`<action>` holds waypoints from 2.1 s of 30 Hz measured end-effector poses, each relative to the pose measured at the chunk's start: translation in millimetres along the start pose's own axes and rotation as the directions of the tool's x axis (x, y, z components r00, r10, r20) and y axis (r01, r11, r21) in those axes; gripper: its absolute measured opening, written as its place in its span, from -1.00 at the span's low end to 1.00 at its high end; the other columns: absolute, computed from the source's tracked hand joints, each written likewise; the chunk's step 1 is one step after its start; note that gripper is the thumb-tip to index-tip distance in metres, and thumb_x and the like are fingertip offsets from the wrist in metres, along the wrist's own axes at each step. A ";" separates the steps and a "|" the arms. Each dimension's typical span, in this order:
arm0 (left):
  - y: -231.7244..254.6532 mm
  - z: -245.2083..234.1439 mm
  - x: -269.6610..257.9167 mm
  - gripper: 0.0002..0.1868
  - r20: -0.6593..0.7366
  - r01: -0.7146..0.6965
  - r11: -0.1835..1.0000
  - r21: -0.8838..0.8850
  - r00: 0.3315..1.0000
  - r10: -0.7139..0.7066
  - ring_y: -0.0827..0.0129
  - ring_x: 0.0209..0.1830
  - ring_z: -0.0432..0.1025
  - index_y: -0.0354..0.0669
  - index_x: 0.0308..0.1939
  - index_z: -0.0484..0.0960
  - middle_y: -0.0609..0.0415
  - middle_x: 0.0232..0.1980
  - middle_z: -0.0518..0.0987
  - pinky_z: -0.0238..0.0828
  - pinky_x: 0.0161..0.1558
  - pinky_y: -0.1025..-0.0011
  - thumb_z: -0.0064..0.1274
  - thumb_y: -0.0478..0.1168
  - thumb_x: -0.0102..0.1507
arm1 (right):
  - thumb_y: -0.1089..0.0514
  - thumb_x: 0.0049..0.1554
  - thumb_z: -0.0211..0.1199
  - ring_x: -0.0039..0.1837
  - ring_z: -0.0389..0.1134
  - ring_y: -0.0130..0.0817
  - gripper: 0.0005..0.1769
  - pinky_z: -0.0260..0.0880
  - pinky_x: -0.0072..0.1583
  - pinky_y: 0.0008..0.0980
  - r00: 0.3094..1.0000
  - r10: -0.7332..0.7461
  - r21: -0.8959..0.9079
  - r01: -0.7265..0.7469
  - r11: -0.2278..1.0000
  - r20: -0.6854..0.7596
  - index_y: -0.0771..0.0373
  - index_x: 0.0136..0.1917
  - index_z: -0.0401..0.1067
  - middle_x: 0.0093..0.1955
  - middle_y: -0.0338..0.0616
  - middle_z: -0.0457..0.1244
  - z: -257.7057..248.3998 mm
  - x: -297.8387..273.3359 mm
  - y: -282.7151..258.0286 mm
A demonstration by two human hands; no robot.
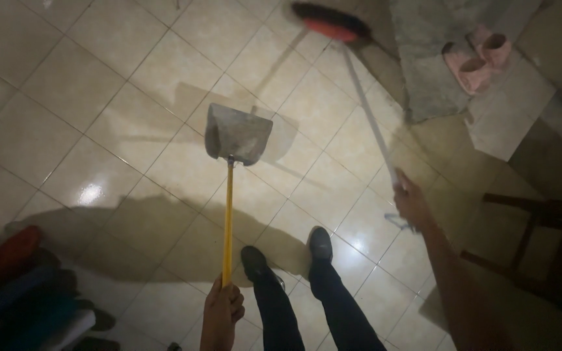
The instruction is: The recorder is sweeping the tiled floor and collecting dust and debris into a dustpan.
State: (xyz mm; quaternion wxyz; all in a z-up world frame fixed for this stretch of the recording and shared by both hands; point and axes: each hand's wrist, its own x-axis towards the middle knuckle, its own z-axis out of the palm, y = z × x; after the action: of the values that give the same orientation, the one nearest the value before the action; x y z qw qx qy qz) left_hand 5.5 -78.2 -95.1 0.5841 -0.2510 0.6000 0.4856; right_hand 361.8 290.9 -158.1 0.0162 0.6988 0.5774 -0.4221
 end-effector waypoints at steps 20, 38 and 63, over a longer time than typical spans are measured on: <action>9.2 -15.7 9.9 -0.45 -0.126 0.140 0.990 0.018 0.983 -0.137 0.56 -0.63 0.06 -0.20 0.42 0.26 0.20 -0.50 0.21 -0.03 -0.63 0.56 -0.14 -0.26 0.32 | 0.15 0.34 0.03 -0.29 0.18 0.05 -0.31 0.25 -0.18 -0.05 0.999 0.043 -0.085 -0.040 0.996 0.031 -0.12 0.71 0.18 -0.08 0.53 0.18 -33.2 27.3 47.8; -12.0 -18.3 35.1 -0.53 -0.131 0.067 0.997 0.049 0.990 -0.060 0.56 -0.63 0.01 -0.20 0.39 0.32 0.19 -0.49 0.15 -0.09 -0.64 0.54 -0.28 -0.25 0.38 | 0.07 0.27 -0.03 -0.40 0.14 -0.59 -0.41 0.30 -0.37 -0.59 0.739 -0.552 -0.251 0.660 0.708 0.386 -0.06 0.56 0.10 -0.26 -0.42 0.20 -77.4 -25.1 237.3; 4.5 -17.7 11.0 -0.49 -0.109 0.097 0.982 0.162 0.991 -0.080 0.54 -0.60 0.10 -0.25 0.36 0.28 0.18 -0.46 0.22 0.02 -0.61 0.54 -0.17 -0.26 0.31 | 0.10 0.34 0.00 -0.31 0.17 -0.49 -0.40 0.19 -0.35 -0.45 0.970 0.039 0.293 0.034 0.956 -0.241 0.00 0.63 0.14 -0.21 -0.22 0.23 84.6 -53.9 145.0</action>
State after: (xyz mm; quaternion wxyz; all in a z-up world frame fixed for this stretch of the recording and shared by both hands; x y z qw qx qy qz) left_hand -8.6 -89.0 -106.9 0.5928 -0.2520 0.6559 0.3936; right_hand 433.7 156.7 -247.1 -0.1587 0.7407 0.5046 -0.4142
